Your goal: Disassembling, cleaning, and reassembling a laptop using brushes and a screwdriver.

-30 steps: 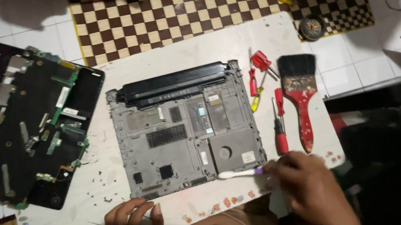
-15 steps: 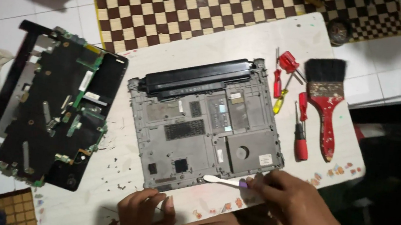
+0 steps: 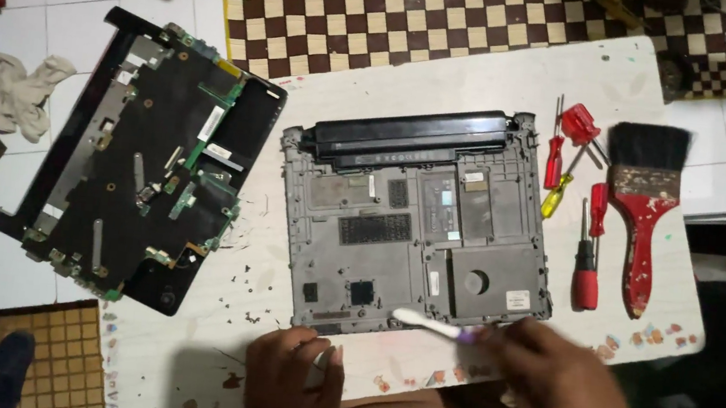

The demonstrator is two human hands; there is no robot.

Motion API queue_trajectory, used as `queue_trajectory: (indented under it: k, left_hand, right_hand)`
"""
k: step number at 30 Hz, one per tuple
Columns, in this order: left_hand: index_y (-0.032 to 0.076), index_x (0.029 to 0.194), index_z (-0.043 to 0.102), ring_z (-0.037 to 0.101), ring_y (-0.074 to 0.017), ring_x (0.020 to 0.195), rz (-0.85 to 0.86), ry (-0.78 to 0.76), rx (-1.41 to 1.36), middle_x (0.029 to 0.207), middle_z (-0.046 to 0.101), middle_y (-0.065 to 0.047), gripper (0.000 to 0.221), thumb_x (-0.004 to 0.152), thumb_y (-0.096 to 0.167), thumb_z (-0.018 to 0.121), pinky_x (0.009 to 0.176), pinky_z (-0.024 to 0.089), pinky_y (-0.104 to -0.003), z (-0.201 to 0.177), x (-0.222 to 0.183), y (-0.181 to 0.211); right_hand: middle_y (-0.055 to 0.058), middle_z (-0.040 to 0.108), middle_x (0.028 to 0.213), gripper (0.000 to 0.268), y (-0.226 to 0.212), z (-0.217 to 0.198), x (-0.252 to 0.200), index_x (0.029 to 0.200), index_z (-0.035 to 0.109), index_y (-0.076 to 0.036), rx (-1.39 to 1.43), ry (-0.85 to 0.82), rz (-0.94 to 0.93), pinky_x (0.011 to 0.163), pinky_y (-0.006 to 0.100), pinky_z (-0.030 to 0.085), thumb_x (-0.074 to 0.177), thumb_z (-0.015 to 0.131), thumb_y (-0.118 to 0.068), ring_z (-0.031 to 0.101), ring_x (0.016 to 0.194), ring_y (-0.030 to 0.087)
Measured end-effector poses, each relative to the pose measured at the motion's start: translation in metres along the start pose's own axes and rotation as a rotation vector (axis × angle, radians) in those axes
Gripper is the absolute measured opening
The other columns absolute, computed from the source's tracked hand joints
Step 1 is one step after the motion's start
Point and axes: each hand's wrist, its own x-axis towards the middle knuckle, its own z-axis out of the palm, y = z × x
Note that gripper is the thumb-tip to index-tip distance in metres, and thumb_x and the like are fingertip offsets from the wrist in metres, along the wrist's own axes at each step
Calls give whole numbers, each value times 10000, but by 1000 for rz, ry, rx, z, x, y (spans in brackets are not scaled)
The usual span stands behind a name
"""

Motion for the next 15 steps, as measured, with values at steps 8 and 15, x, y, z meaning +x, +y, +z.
queue_trajectory:
  k: [8, 15]
  left_hand:
    - [147, 945, 660, 616, -224, 949, 25, 0, -6, 1023, 645, -5, 208, 772, 178, 772, 895, 486, -386, 0, 0, -5]
    - [166, 961, 658, 584, -212, 986, 25, -48, 13, 1070, 616, 29, 242, 749, 188, 774, 912, 462, -374, 0, -3, -8]
  right_hand:
    - [-10, 722, 1133, 583, -20, -6, 17, 1252, 742, -296, -49, -38, 27, 642, 385, 644, 702, 726, -106, 769, 778, 243]
    - [-28, 697, 929, 579, -17, -18, 28, 1292, 714, -350, -190, 28, 33, 457, 356, 561, 763, 689, -115, 673, 518, 188]
